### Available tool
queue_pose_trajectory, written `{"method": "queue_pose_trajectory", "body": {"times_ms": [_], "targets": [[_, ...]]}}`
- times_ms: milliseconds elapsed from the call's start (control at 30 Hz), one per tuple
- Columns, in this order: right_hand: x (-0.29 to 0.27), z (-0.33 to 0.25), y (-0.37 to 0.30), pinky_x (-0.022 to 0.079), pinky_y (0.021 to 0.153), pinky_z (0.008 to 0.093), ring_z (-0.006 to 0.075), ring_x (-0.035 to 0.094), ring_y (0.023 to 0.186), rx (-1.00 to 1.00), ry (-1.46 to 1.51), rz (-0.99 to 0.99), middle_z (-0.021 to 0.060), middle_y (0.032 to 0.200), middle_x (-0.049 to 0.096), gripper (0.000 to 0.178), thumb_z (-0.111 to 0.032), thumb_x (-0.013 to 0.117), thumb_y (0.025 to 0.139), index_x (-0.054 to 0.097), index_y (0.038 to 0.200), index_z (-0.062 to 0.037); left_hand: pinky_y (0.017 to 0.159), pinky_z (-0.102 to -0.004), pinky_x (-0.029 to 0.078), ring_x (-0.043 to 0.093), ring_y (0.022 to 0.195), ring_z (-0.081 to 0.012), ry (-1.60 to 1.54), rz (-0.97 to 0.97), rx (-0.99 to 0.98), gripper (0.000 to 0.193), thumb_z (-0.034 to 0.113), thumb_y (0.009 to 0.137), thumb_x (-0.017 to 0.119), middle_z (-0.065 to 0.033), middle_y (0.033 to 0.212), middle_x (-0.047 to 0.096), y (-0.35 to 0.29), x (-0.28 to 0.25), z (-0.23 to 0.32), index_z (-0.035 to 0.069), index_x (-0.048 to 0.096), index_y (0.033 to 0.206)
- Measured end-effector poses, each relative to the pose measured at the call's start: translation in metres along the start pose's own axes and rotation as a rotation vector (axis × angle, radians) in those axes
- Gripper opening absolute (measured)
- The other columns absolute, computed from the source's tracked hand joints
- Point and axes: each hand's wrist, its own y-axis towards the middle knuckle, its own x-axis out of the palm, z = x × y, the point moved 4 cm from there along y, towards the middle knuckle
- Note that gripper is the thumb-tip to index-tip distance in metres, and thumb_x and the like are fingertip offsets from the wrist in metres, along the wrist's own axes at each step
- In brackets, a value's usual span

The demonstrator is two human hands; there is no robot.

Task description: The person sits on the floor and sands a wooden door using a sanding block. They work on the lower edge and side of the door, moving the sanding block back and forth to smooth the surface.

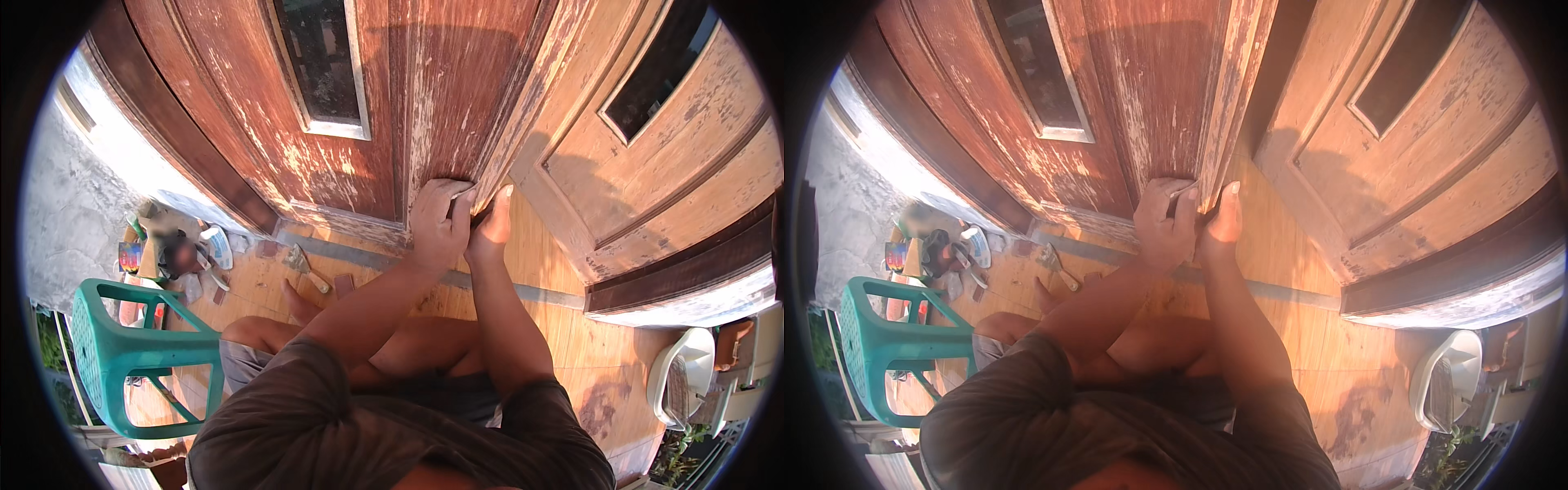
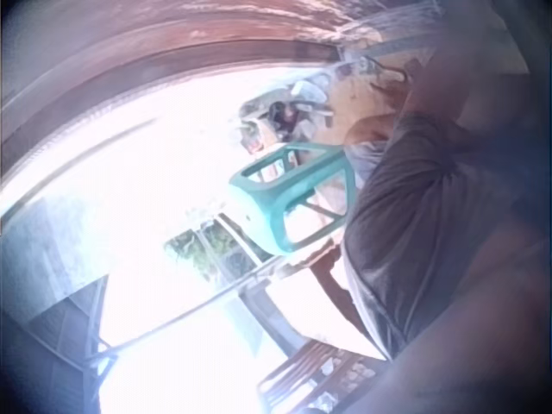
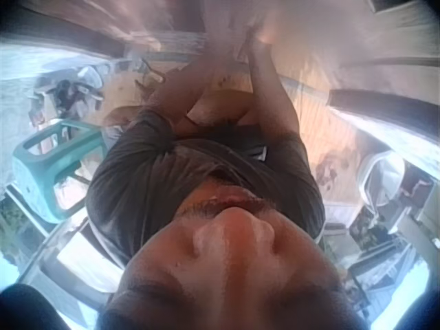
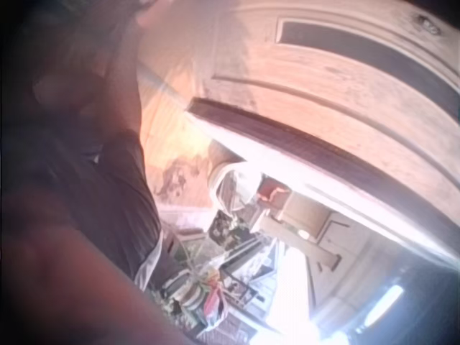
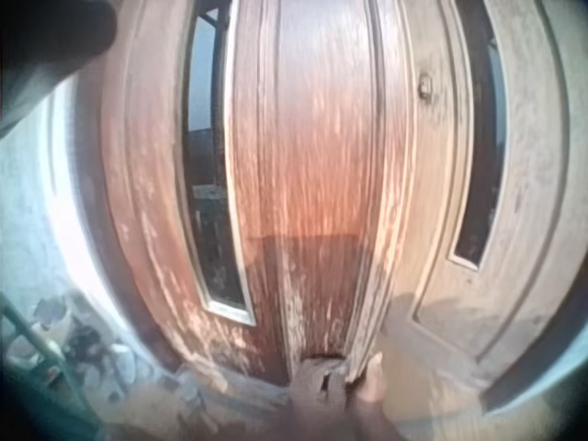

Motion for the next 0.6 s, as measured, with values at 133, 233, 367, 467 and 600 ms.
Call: {"method": "queue_pose_trajectory", "body": {"times_ms": [133, 233, 367, 467, 600], "targets": [[0.001, 0.0, 0.0, 0.037, 0.117, 0.041, 0.0262, 0.051, 0.134, -0.016, 0.009, -0.017, 0.0124, 0.15, 0.05, 0.064, -0.05, 0.036, 0.112, 0.042, 0.152, -0.0011, 0.083, -0.0388, 0.051, 0.067, 0.089, -0.0272, 0.07, 0.023, 0.146, 0.01, 0.005, 0.091, 0.071, -0.0122, 0.097, 0.072, 0.01, 0.0, 0.011, 0.004, 0.074, 0.101], [0.0, 0.0, 0.001, 0.038, 0.117, 0.0417, 0.0259, 0.049, 0.136, 0.014, -0.015, 0.027, 0.0118, 0.152, 0.049, 0.063, -0.049, 0.036, 0.112, 0.041, 0.153, -0.0007, 0.084, -0.0357, 0.048, 0.066, 0.088, -0.0243, 0.134, 0.098, 0.227, 0.01, 0.005, 0.089, 0.072, -0.0044, 0.093, 0.074, 0.07, 0.018, 0.022, 0.009, 0.075, 0.098], [0.001, -0.001, 0.002, 0.038, 0.117, 0.042, 0.026, 0.048, 0.138, 0.033, -0.116, 0.098, 0.0115, 0.152, 0.049, 0.064, -0.049, 0.036, 0.112, 0.04, 0.153, -0.0004, 0.083, -0.0336, 0.045, 0.066, 0.085, -0.0217, 0.114, 0.141, 0.328, 0.008, 0.007, 0.089, 0.074, -0.0024, 0.092, 0.075, 0.097, 0.022, 0.032, 0.011, 0.075, 0.095], [0.003, 0.001, 0.002, 0.046, 0.099, 0.0351, 0.0206, 0.059, 0.111, 0.003, 0.006, 0.136, 0.0113, 0.125, 0.062, 0.056, -0.048, 0.042, 0.111, 0.055, 0.135, 0.0009, 0.085, -0.0338, 0.042, 0.065, 0.085, -0.0201, 0.198, 0.097, 0.188, 0.007, 0.008, 0.089, 0.074, -0.0031, 0.09, 0.075, 0.061, 0.011, 0.022, 0.011, 0.074, 0.095], [0.005, 0.002, 0.002, 0.047, 0.089, 0.0327, 0.0167, 0.057, 0.097, -0.033, 0.03, 0.085, 0.0069, 0.107, 0.062, 0.05, -0.048, 0.042, 0.111, 0.058, 0.117, -0.0016, 0.087, -0.0345, 0.04, 0.065, 0.085, -0.0197, 0.209, 0.038, 0.127, 0.009, 0.006, 0.088, 0.073, -0.0034, 0.089, 0.075, 0.026, -0.002, 0.02, 0.01, 0.075, 0.095]]}}
